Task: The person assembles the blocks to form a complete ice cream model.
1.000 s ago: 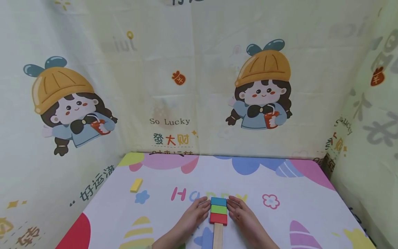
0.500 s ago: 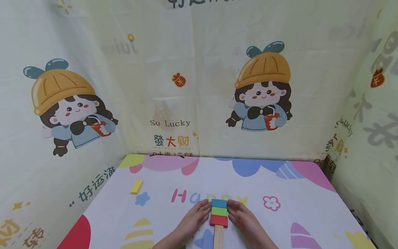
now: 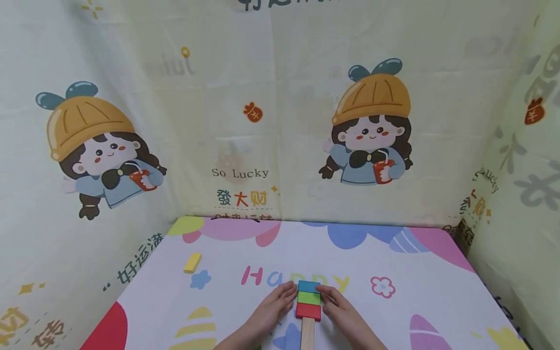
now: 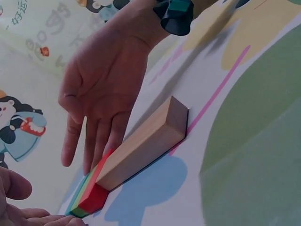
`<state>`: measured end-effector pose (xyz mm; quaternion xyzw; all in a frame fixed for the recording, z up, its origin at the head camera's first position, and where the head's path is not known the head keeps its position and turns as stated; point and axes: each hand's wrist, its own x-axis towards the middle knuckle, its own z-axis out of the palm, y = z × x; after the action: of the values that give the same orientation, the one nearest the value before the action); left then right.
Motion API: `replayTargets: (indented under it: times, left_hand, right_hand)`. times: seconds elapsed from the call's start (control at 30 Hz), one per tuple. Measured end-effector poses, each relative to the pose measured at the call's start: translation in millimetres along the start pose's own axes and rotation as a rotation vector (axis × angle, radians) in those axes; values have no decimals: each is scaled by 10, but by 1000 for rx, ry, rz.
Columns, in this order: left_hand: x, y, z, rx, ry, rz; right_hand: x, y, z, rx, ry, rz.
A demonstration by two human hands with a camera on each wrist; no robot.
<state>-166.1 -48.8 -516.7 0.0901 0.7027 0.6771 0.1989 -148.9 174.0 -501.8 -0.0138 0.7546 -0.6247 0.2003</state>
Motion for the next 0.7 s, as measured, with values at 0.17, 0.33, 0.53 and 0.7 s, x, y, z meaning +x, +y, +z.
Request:
replayTargets:
  times: [0.17,0.33,0.53,0.7]
  left_hand:
    - [-8,-16,-234,73,66,28]
    - [-67,-11,-653,172,166,112]
    - [-164,63,-1289,468,295,102]
    - [-242,151,-1844,729,404,137]
  right_hand:
    - [-43,17,-24,-428,-8,-152]
    - [-82,88,-84,-839,-76,-355]
    - [-89,163,-127,-1024,-147,-511]
    - [-67,156,-119,-1060,-145,-572]
